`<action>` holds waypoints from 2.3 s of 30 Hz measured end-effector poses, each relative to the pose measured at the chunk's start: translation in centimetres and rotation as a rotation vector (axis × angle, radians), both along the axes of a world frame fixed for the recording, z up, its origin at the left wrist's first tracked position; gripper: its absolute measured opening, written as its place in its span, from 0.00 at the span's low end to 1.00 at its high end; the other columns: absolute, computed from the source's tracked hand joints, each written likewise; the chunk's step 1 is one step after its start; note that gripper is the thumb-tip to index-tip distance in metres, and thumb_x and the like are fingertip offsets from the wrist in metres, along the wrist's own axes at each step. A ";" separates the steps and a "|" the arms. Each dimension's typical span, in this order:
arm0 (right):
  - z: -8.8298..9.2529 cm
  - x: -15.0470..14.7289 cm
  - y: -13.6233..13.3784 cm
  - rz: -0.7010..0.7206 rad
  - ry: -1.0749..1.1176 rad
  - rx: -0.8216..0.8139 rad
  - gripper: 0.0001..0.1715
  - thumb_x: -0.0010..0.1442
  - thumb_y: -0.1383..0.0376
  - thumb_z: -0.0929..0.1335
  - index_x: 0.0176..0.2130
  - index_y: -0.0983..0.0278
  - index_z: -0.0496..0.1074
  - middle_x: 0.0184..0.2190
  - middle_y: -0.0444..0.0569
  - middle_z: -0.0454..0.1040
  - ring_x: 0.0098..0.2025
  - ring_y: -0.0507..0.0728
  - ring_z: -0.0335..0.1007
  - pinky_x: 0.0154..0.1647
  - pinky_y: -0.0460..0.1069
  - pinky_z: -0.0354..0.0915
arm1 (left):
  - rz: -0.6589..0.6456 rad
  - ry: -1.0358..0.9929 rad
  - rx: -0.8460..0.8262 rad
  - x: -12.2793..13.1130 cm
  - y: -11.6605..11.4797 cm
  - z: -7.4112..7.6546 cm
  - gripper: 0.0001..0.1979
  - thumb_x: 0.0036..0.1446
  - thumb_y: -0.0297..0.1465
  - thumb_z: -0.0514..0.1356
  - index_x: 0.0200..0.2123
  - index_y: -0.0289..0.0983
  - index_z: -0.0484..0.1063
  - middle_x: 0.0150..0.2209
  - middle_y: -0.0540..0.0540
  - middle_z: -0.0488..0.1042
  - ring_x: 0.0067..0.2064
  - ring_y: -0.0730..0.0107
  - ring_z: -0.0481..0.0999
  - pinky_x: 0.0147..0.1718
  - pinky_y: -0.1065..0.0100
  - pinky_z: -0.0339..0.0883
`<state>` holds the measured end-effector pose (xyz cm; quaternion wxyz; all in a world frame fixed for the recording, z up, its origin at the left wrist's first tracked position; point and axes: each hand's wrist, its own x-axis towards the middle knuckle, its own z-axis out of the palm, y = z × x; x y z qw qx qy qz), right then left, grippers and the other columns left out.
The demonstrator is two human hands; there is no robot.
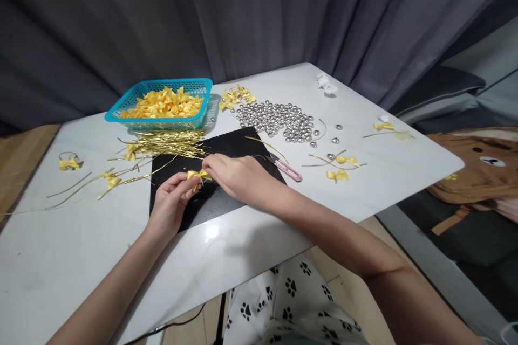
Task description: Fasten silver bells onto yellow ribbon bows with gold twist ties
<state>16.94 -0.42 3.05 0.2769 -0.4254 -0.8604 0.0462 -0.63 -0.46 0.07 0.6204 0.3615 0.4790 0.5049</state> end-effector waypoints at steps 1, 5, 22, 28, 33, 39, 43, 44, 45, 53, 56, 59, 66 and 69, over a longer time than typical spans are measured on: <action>-0.2 -0.2 0.0 0.007 -0.032 -0.002 0.15 0.66 0.65 0.56 0.41 0.68 0.68 0.36 0.49 0.75 0.31 0.52 0.71 0.26 0.46 0.56 | 0.003 -0.001 0.001 0.0 0.0 0.0 0.09 0.39 0.29 0.69 0.24 0.34 0.73 0.24 0.50 0.75 0.26 0.77 0.71 0.30 0.75 0.64; -0.5 -0.5 0.0 0.021 -0.089 -0.010 0.15 0.66 0.66 0.56 0.41 0.69 0.68 0.36 0.51 0.74 0.30 0.51 0.69 0.24 0.46 0.53 | 0.000 -0.014 0.010 0.0 -0.1 0.0 0.09 0.39 0.29 0.69 0.21 0.34 0.71 0.22 0.52 0.74 0.25 0.78 0.70 0.28 0.76 0.62; -0.5 -0.5 -0.2 0.038 -0.125 -0.050 0.13 0.65 0.69 0.56 0.42 0.69 0.66 0.37 0.52 0.73 0.28 0.51 0.67 0.24 0.47 0.51 | -0.033 0.017 0.038 0.1 -0.3 0.0 0.08 0.40 0.30 0.68 0.21 0.34 0.72 0.20 0.52 0.73 0.24 0.78 0.68 0.27 0.76 0.60; -0.8 -0.5 -0.2 0.037 -0.119 -0.059 0.14 0.65 0.68 0.56 0.43 0.69 0.66 0.38 0.53 0.73 0.28 0.51 0.67 0.24 0.46 0.52 | -0.021 0.009 0.029 0.2 -0.3 0.1 0.08 0.40 0.30 0.68 0.20 0.34 0.71 0.20 0.52 0.73 0.24 0.79 0.68 0.27 0.76 0.60; -0.8 -0.4 0.0 0.051 -0.051 -0.076 0.13 0.65 0.67 0.56 0.42 0.68 0.66 0.37 0.52 0.73 0.30 0.52 0.68 0.25 0.46 0.53 | -0.030 0.068 0.044 0.0 -0.2 -0.1 0.09 0.41 0.31 0.68 0.21 0.34 0.71 0.20 0.52 0.72 0.24 0.78 0.68 0.27 0.76 0.60; -0.5 -0.4 0.3 -0.048 0.412 -0.231 0.09 0.66 0.66 0.56 0.39 0.65 0.63 0.33 0.48 0.72 0.36 0.52 0.68 0.36 0.47 0.62 | 0.057 0.533 0.247 -0.3 0.2 -0.4 0.11 0.37 0.29 0.67 0.29 0.37 0.73 0.30 0.48 0.73 0.31 0.69 0.69 0.27 0.72 0.63; -0.5 -1.4 -0.2 0.043 0.492 -0.211 0.07 0.64 0.66 0.58 0.37 0.63 0.63 0.42 0.52 0.72 0.50 0.53 0.63 0.50 0.52 0.62 | -0.053 0.397 0.309 0.3 -0.6 -0.3 0.20 0.41 0.33 0.67 0.42 0.40 0.74 0.45 0.44 0.74 0.50 0.59 0.69 0.46 0.65 0.64; -0.6 -1.7 -0.4 0.061 0.477 -0.211 0.05 0.63 0.66 0.59 0.36 0.62 0.63 0.45 0.52 0.71 0.53 0.54 0.61 0.53 0.53 0.61 | -0.108 0.280 0.220 0.5 -0.9 -0.3 0.19 0.44 0.35 0.66 0.42 0.39 0.74 0.44 0.44 0.75 0.49 0.59 0.71 0.46 0.65 0.64; -0.7 -1.9 -0.6 0.063 0.477 -0.214 0.03 0.62 0.66 0.61 0.35 0.61 0.63 0.47 0.52 0.70 0.55 0.55 0.59 0.55 0.53 0.60 | -0.141 0.182 0.145 0.7 -1.2 -0.3 0.18 0.44 0.38 0.66 0.40 0.38 0.75 0.43 0.43 0.76 0.48 0.59 0.72 0.45 0.65 0.66; -2.9 -3.1 -0.3 0.024 0.799 -0.596 0.05 0.60 0.62 0.62 0.35 0.61 0.65 0.42 0.53 0.72 0.42 0.57 0.71 0.43 0.53 0.70 | -0.078 0.140 0.028 1.4 -1.2 0.3 0.20 0.31 0.45 0.70 0.27 0.38 0.79 0.31 0.45 0.79 0.37 0.62 0.75 0.38 0.71 0.69; -3.8 -3.5 -0.1 0.063 0.949 -0.751 0.07 0.57 0.60 0.65 0.35 0.61 0.67 0.40 0.52 0.72 0.37 0.57 0.71 0.38 0.51 0.71 | -0.049 0.178 0.014 1.4 -1.0 0.8 0.22 0.26 0.46 0.71 0.25 0.39 0.79 0.30 0.46 0.79 0.37 0.62 0.75 0.38 0.71 0.69; -3.8 -3.6 0.1 0.081 0.975 -0.782 0.10 0.56 0.58 0.66 0.34 0.62 0.67 0.34 0.50 0.72 0.33 0.55 0.70 0.35 0.50 0.70 | -0.057 0.234 0.034 1.3 -1.0 0.6 0.21 0.26 0.48 0.69 0.22 0.38 0.78 0.26 0.46 0.78 0.33 0.63 0.74 0.34 0.72 0.69; -0.5 3.6 3.9 -0.378 0.132 -0.235 0.08 0.59 0.62 0.65 0.32 0.63 0.70 0.35 0.49 0.72 0.41 0.55 0.67 0.42 0.48 0.61 | -0.114 0.355 0.136 0.9 -1.0 0.0 0.21 0.37 0.49 0.65 0.24 0.37 0.77 0.26 0.46 0.76 0.31 0.64 0.73 0.32 0.71 0.68; -0.7 6.9 5.6 -0.678 -0.072 -0.222 0.08 0.58 0.61 0.65 0.36 0.63 0.70 0.38 0.51 0.71 0.39 0.57 0.68 0.38 0.49 0.59 | -0.127 0.367 0.121 1.0 -1.0 0.2 0.22 0.36 0.50 0.65 0.23 0.36 0.76 0.25 0.46 0.75 0.30 0.65 0.72 0.30 0.72 0.68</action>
